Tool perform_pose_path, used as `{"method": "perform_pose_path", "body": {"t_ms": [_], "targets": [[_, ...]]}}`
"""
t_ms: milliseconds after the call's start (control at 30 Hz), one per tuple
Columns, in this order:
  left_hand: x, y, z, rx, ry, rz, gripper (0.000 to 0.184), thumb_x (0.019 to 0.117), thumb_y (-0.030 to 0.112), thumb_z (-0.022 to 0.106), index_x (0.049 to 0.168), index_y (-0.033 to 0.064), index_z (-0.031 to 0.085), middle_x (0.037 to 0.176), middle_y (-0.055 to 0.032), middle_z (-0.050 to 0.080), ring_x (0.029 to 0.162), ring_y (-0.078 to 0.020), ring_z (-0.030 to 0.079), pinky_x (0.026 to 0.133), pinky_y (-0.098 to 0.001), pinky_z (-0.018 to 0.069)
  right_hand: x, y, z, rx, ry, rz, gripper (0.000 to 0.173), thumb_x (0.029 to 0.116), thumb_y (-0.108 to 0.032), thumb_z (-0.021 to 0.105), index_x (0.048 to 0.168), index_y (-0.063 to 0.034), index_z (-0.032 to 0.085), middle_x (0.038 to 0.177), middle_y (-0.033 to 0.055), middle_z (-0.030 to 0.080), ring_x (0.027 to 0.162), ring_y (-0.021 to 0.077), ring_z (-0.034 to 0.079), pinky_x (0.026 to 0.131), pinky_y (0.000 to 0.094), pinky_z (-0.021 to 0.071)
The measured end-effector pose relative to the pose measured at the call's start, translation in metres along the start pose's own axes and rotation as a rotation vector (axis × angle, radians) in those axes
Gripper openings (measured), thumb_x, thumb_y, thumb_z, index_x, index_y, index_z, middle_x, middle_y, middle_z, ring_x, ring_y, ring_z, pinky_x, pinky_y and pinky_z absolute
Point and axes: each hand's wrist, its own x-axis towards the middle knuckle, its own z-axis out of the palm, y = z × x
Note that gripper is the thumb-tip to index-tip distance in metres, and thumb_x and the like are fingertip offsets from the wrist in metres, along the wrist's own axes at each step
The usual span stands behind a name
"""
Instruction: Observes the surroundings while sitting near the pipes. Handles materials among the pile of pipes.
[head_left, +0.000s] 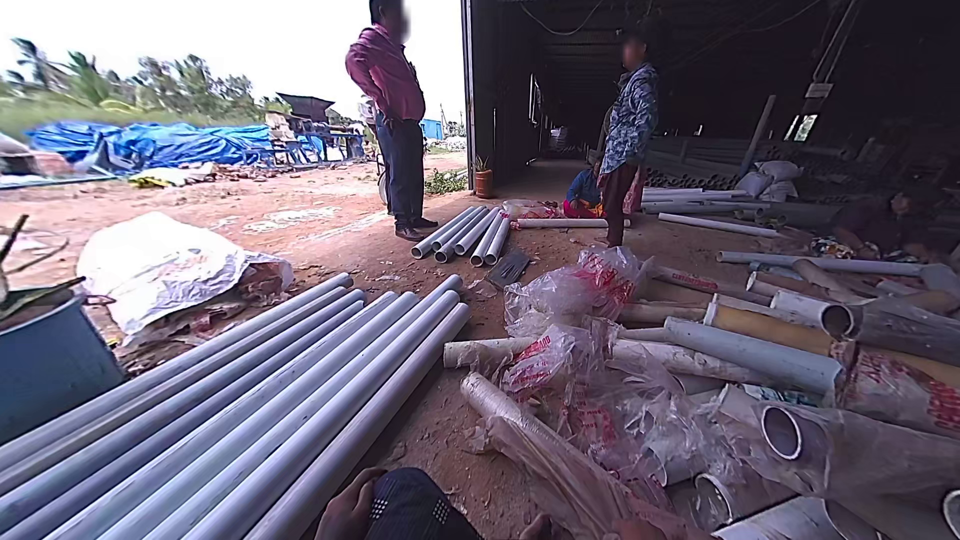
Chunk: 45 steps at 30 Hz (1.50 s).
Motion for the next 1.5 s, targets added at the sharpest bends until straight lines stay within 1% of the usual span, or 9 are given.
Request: {"method": "perform_pose_path", "body": {"t_ms": [200,267,367,467,533,567,667,733,1500], "targets": [[-0.001,-0.005,0.001,0.015,0.012,0.069,0.041,0.1048,0.011,0.035,0.126,0.001,0.069,0.112,-0.0273,0.073,0.11,-0.0455,0.069,0.098,-0.0641,0.0483,0.009,0.006,0.007,0.007,0.014,-0.012,0.038,0.0985,-0.022,0.061,0.132,-0.0045,0.066,0.132,0.0251,0.066,0.124,0.0447,0.063,0.098,0.0658,0.0493],[-0.022,0.025,-0.006,0.102,0.066,0.132,0.038,0.1035,0.007,0.038,0.122,-0.0049,0.069,0.108,-0.0298,0.073,0.104,-0.0458,0.071,0.094,-0.0612,0.0525,0.009,0.005,0.008,0.012,0.023,-0.012,0.037,0.0981,-0.022,0.062,0.13,-0.0038,0.066,0.131,0.0252,0.067,0.123,0.0449,0.063,0.097,0.066,0.0495],[-0.056,0.143,-0.048,0.168,-0.188,-0.359,0.036,0.1079,0.003,0.043,0.14,-0.0035,0.058,0.137,-0.0247,0.062,0.132,-0.0347,0.056,0.113,-0.0449,0.0374,0.007,0.005,0.006,0.017,0.023,-0.014,0.038,0.098,-0.021,0.062,0.131,-0.0026,0.066,0.131,0.026,0.067,0.123,0.0459,0.063,0.097,0.0668,0.0492],[-0.017,0.019,-0.004,0.051,0.049,0.06,0.039,0.1041,0.008,0.038,0.125,-0.0034,0.068,0.112,-0.0293,0.072,0.108,-0.0458,0.07,0.097,-0.0615,0.0504,0.006,0.004,0.005,0.016,0.017,-0.015,0.038,0.098,-0.021,0.062,0.131,-0.003,0.066,0.131,0.0261,0.066,0.123,0.046,0.063,0.098,0.0661,0.0493],[-0.005,-0.006,0.003,0.028,0.052,0.137,0.041,0.1045,0.011,0.035,0.125,-0.0018,0.068,0.11,-0.0285,0.073,0.106,-0.0458,0.07,0.094,-0.0636,0.0504,0.004,0.004,0.004,0.01,0.013,-0.013,0.038,0.098,-0.021,0.062,0.132,-0.0036,0.065,0.131,0.0259,0.066,0.123,0.0458,0.063,0.098,0.0661,0.0494],[-0.015,0.017,-0.003,0.059,0.061,0.111,0.04,0.1042,0.009,0.036,0.124,-0.0029,0.069,0.11,-0.0283,0.073,0.107,-0.0444,0.071,0.096,-0.0609,0.0514,0.003,0.003,0.003,0.01,0.017,-0.012,0.038,0.0979,-0.02,0.062,0.132,-0.0036,0.066,0.131,0.0257,0.066,0.123,0.0456,0.063,0.098,0.0658,0.0495],[-0.076,0.182,-0.059,0.106,-0.1,-0.264,0.032,0.1063,0.004,0.047,0.131,-0.008,0.062,0.128,-0.0272,0.066,0.125,-0.0356,0.061,0.11,-0.0427,0.0406,0.001,0.002,0.002,0.012,0.015,-0.012,0.038,0.0978,-0.019,0.062,0.132,-0.003,0.065,0.131,0.0261,0.066,0.123,0.0456,0.063,0.098,0.0657,0.0494],[-0.093,0.212,-0.065,0.07,-0.016,-0.245,0.029,0.1034,0.002,0.051,0.125,-0.0123,0.064,0.122,-0.0305,0.068,0.119,-0.0377,0.063,0.107,-0.0413,0.0424,0.001,0.002,0.002,0.011,0.017,-0.009,0.038,0.098,-0.019,0.062,0.132,-0.0027,0.065,0.131,0.0262,0.067,0.123,0.0458,0.063,0.098,0.0656,0.0495],[-0.098,0.216,-0.068,0.079,-0.02,-0.222,0.03,0.104,0.003,0.05,0.125,-0.0114,0.065,0.121,-0.0299,0.068,0.119,-0.0371,0.063,0.107,-0.0412,0.0425,0.0,0.0,0.002,0.012,0.02,-0.001,0.038,0.0984,-0.02,0.062,0.132,-0.0018,0.065,0.132,0.0262,0.066,0.124,0.0452,0.063,0.098,0.0654,0.0493]]}}
